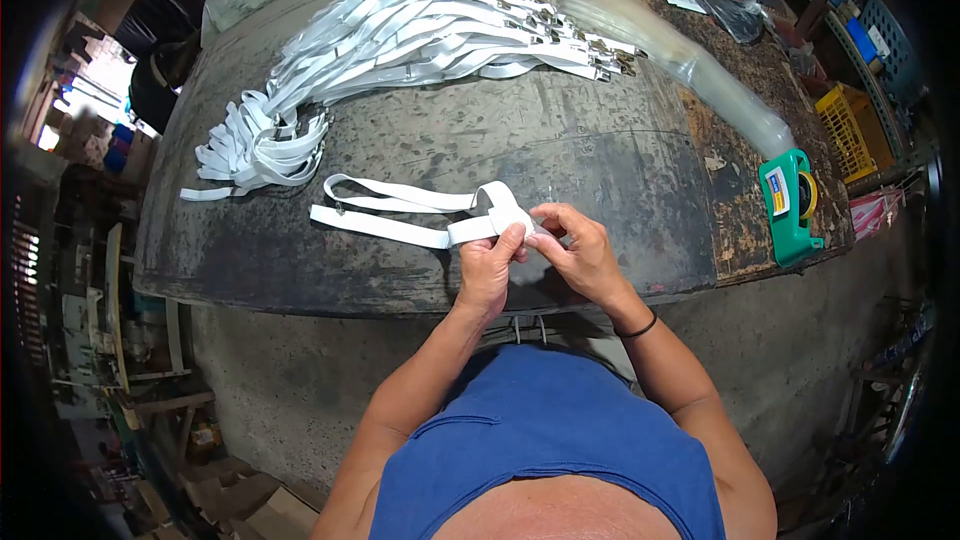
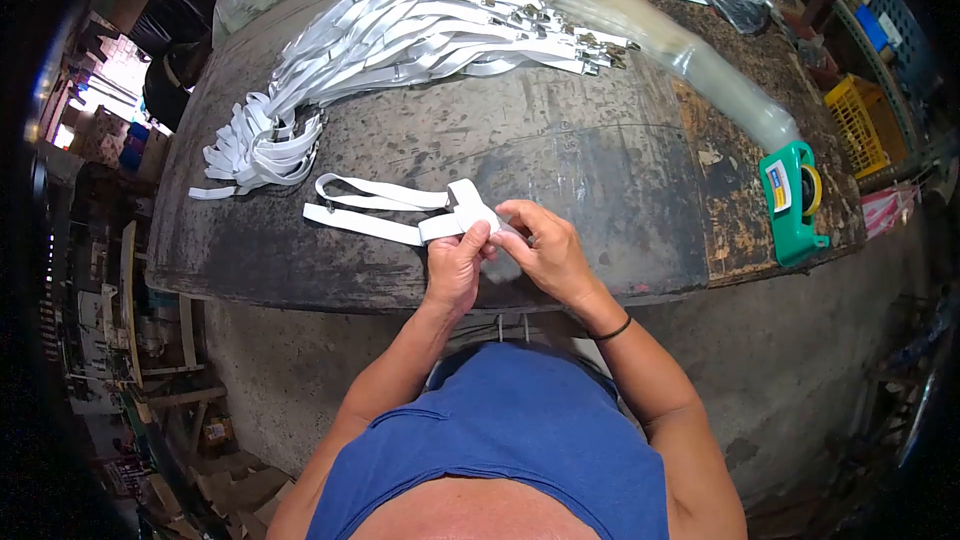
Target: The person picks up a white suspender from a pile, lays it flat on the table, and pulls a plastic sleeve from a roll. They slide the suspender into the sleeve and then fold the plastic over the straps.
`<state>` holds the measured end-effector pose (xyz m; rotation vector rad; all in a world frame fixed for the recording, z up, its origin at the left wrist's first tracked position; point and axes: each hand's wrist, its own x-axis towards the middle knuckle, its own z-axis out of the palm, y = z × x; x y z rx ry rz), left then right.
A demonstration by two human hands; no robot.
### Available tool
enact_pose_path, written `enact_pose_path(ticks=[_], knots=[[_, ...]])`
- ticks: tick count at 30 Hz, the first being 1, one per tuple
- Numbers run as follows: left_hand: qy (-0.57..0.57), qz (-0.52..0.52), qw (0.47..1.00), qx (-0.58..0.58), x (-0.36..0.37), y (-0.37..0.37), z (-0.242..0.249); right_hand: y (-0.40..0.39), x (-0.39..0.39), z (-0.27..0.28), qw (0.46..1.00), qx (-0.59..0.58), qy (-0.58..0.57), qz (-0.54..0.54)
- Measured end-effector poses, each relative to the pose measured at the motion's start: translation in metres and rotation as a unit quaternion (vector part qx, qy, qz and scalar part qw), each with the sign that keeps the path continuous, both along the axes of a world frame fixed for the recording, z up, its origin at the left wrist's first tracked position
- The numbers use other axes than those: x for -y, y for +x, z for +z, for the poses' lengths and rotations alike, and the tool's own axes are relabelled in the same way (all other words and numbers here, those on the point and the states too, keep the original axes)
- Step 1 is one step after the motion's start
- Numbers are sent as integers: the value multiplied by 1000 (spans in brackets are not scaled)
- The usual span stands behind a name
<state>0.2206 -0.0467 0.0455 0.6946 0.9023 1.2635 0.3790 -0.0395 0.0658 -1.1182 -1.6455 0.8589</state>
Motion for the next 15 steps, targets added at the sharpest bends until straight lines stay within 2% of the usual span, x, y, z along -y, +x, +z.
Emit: enact_pose_path(ticks=[6,8,12,14,15], knots=[[11,9,1000,-6,1,0,-1,-1,0,10,1000,21,-14,9],[19,0,1000,-8,0,-1,-7,1,-1,10,997,77,-1,32],[7,8,1000,-2,1,-2,-7,-1,0,6,999,22,18,14],[38,-19,999,-22,-1,-6,-15,3,4,9,997,18,-74,13],[39,-17,999,-21,-1,-4,-9,6,4,12,997,18,-73,14]])
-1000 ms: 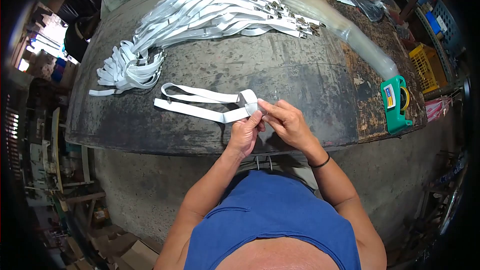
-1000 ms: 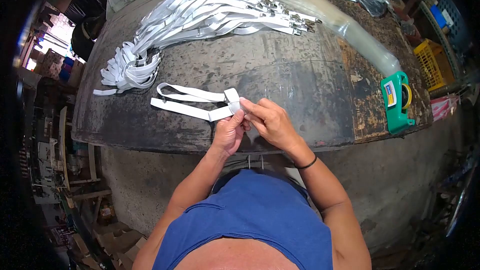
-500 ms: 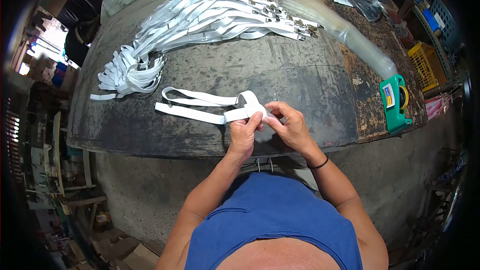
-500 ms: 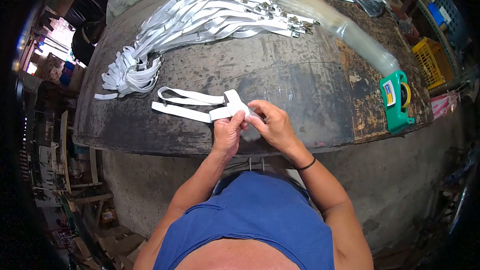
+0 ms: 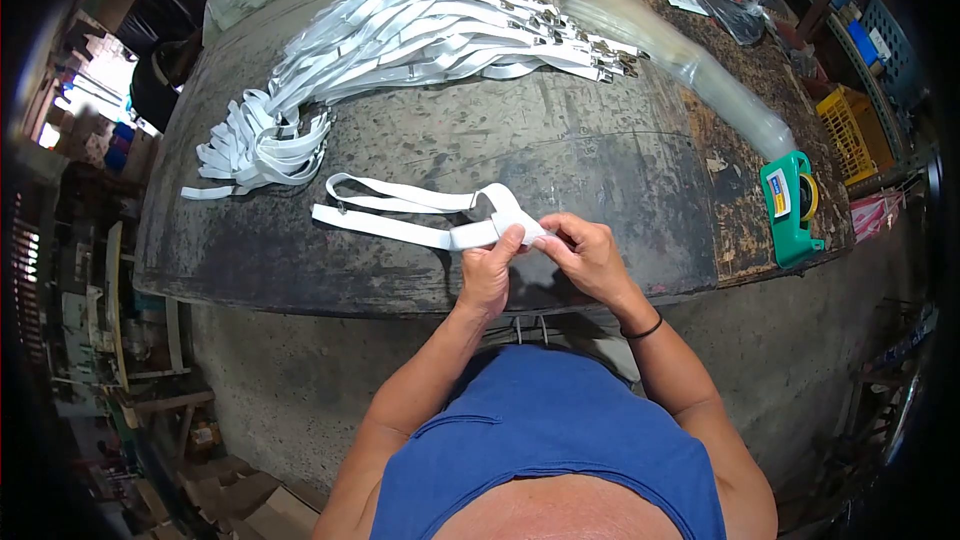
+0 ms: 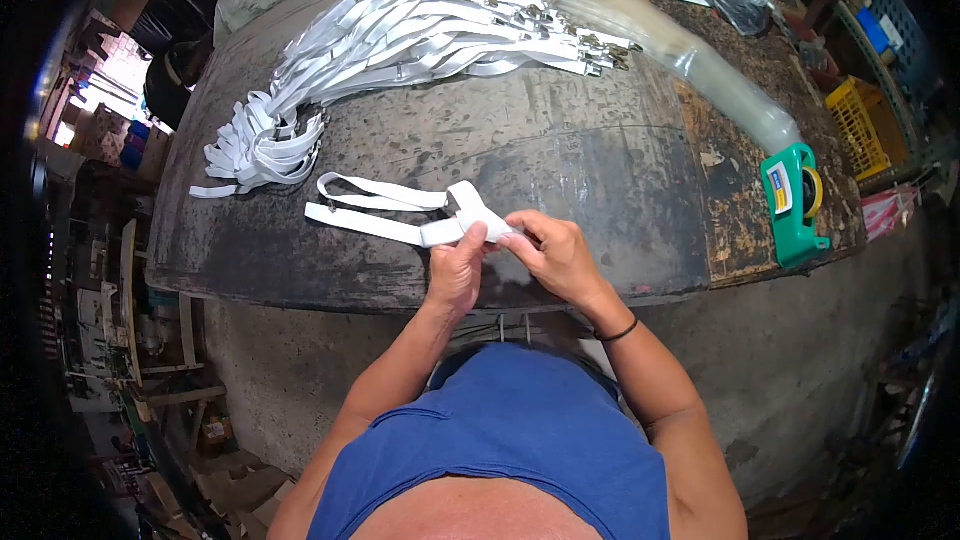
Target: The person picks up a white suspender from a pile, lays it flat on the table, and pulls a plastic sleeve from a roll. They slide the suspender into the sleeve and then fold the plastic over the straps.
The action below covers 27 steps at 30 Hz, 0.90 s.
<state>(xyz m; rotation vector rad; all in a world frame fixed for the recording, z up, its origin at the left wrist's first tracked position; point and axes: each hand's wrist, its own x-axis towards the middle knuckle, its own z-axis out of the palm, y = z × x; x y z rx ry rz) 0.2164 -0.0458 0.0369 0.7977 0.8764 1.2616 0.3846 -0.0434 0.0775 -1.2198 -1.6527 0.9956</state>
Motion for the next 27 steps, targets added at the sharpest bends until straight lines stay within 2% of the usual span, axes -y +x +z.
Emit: enact_pose_path(ticks=[2,3,4,6,7,12,14,16,18,22,24,27], knots=[[8,-18,989,146,-2,3,14,7,1,7,998,18,-61,14],[5,-66,985,157,-3,-1,18,11,0,13,998,18,-62,16],[4,-65,985,158,-6,-4,22,15,-2,20,998,20,-51,12],[4,-53,949,309,-15,-7,29,27,-9,27,999,23,-40,4],[-6,-30,948,317,-20,-9,34,36,-13,29,999,29,-40,16],[29,-48,937,345,-40,-14,30,53,-25,48,992,81,-85,38],[43,0,940,340,-42,-15,32,58,-27,46,992,84,-91,35],[75,-18,926,370,-48,-27,23,63,-30,41,991,85,-98,32],[88,-10,922,378,-53,-43,18,70,-31,33,992,75,-91,39],[43,50,967,246,-46,-82,3,104,-41,20,986,125,-103,36],[-14,116,969,217,-39,-109,-20,128,-47,14,974,223,-19,33],[-100,253,950,153,-20,-143,-32,158,-55,13,936,349,-20,30]])
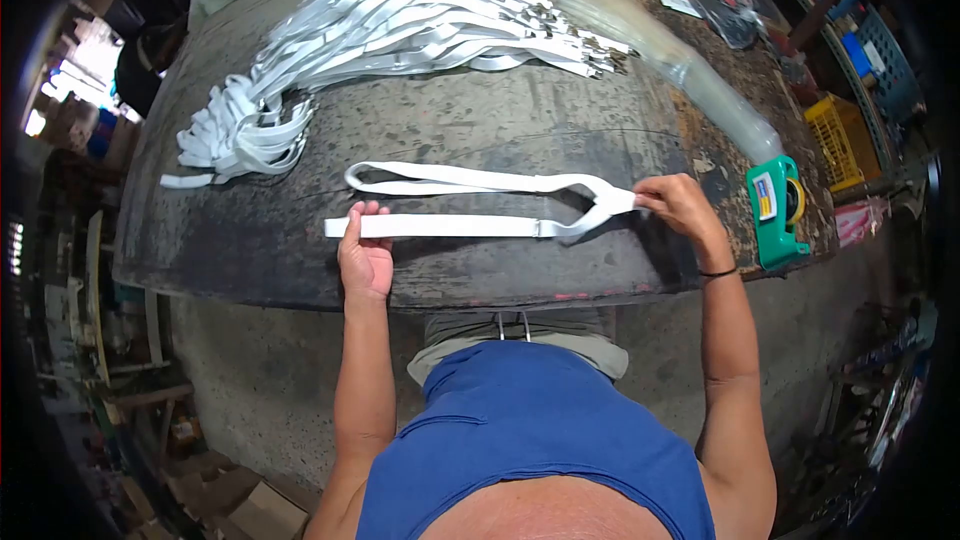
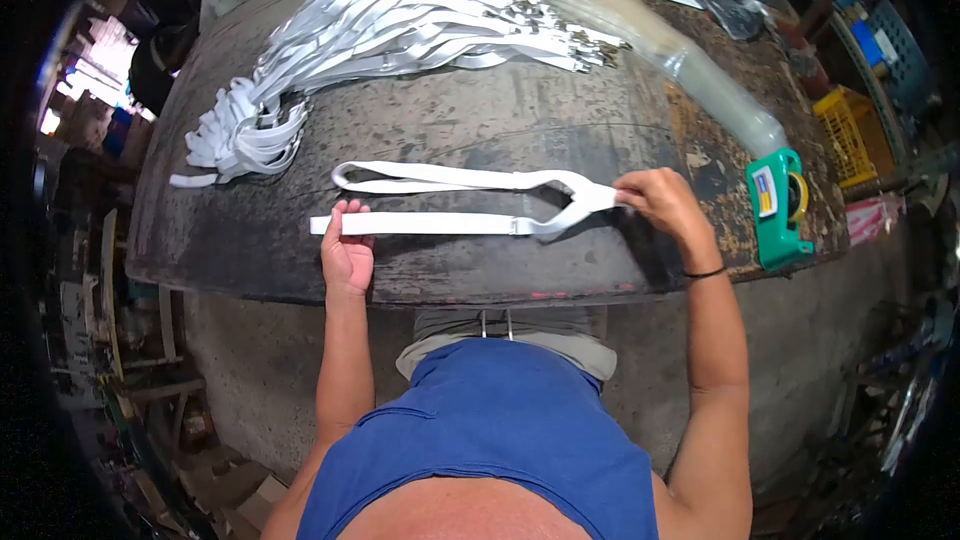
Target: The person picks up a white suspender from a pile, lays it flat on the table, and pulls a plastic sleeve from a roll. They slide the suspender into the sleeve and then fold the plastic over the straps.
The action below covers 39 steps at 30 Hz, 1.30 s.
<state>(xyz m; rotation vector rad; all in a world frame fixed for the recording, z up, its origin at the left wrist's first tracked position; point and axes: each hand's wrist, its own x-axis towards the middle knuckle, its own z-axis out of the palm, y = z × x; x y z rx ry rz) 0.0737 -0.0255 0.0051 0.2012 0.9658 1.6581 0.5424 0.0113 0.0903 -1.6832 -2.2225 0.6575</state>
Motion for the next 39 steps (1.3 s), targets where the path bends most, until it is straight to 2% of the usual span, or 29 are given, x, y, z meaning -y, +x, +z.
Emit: enact_pose_path(ticks=[3,5,6,7,9,11,13,15,16,21,24,25,27,29,31,33,35,37,39], knots=[[-5,105,986,-129,13,-32,-15,16,-2,-6,998,60,25,-6],[-45,200,942,-267,13,-43,-6,22,-4,-14,995,96,28,-13],[-48,217,897,-381,11,-48,-2,25,-3,-20,994,92,48,-18],[-50,228,893,-386,8,-54,2,27,-2,-25,993,89,68,-24],[-41,136,786,-602,-4,-62,11,27,-2,-32,993,97,65,-27],[-52,9,717,-695,-25,-55,16,24,1,-37,987,98,114,-62],[-49,-102,607,-786,-43,-46,14,19,5,-44,987,85,122,-57],[-72,-136,530,-834,-49,-29,20,4,11,-50,964,26,248,-95],[-12,-98,510,-854,-55,-29,12,-2,14,-56,958,26,267,-99],[75,-111,503,-854,-71,-52,8,-17,28,-72,961,38,253,-109],[139,-64,458,-876,-72,-74,21,-6,22,-84,973,-16,203,-111],[134,-62,455,-878,-71,-81,25,-5,19,-87,973,-21,203,-107],[151,-58,412,-897,-72,-92,32,-1,16,-89,974,-10,204,-99],[165,-73,413,-893,-71,-101,30,1,9,-94,974,4,206,-99],[186,-88,382,-901,-70,-94,26,13,2,-97,979,-9,200,-29],[193,-157,401,-882,-69,-94,13,9,4,-86,979,3,198,-52],[206,-186,408,-870,-63,-91,22,12,6,-90,978,14,191,-87],[225,-176,379,-880,-55,-89,33,12,9,-90,976,19,179,-124],[175,-147,415,-881,-46,-78,43,11,11,-86,977,16,156,-145]])
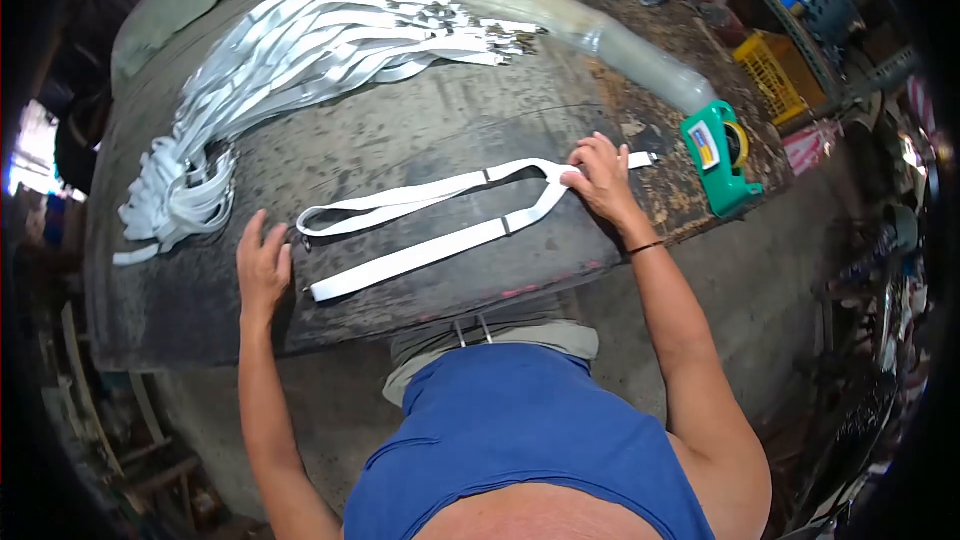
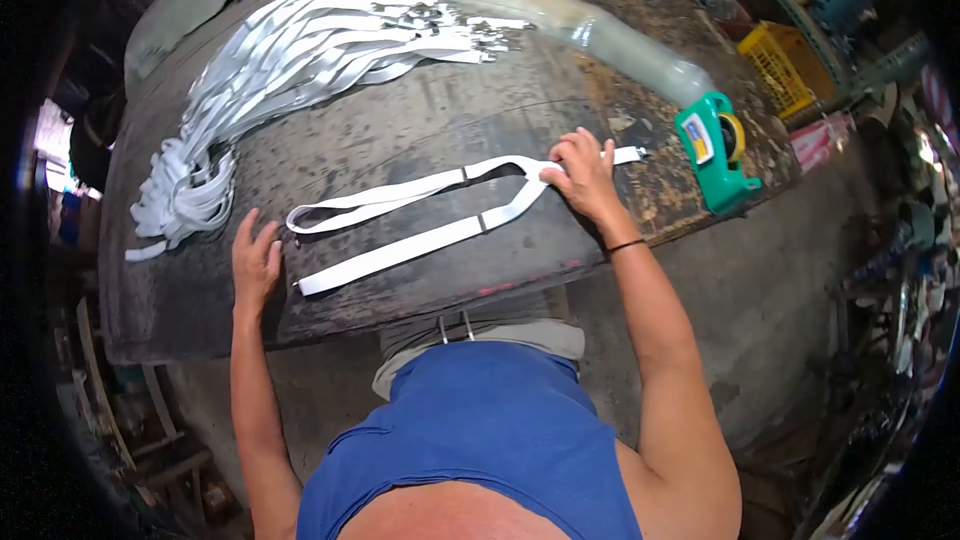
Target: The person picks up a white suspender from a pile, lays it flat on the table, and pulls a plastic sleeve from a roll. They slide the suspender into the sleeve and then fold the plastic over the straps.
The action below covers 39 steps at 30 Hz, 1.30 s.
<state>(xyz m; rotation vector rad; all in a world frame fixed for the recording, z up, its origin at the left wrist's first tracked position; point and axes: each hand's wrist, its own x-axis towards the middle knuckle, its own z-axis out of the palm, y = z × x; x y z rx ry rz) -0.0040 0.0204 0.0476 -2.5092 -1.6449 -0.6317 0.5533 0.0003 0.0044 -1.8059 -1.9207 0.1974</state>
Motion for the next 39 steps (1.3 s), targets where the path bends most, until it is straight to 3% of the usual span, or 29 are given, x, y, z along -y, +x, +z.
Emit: enact_pose_path(ticks=[4,8,12,16,19,22,24,29,31,36,39], knots=[[5,-2,998,64,9,41,9,-1,3,0,1000,3,13,-3],[-87,5,993,-85,19,75,-11,0,2,-5,1000,4,20,-12],[-121,-26,989,-81,29,70,-25,-1,4,-1,1000,-20,17,-10],[-80,-41,996,-5,32,62,-29,0,4,0,999,-25,23,-6],[31,-10,994,101,29,53,-34,4,-2,-4,999,7,46,20],[-51,108,985,127,13,45,-34,-2,-1,0,1000,-10,26,-6],[-84,68,991,81,2,34,-37,-1,-1,-1,1000,-13,13,-18],[-101,44,985,132,-10,24,-18,1,0,-2,1000,-22,7,-15],[-221,50,944,239,-12,21,-5,0,0,-1,1000,-22,4,-14],[-225,-25,953,201,-13,6,5,0,0,0,1000,-19,-5,-16],[-349,-19,850,393,-10,0,12,1,-1,-1,1000,-18,-10,-20]])
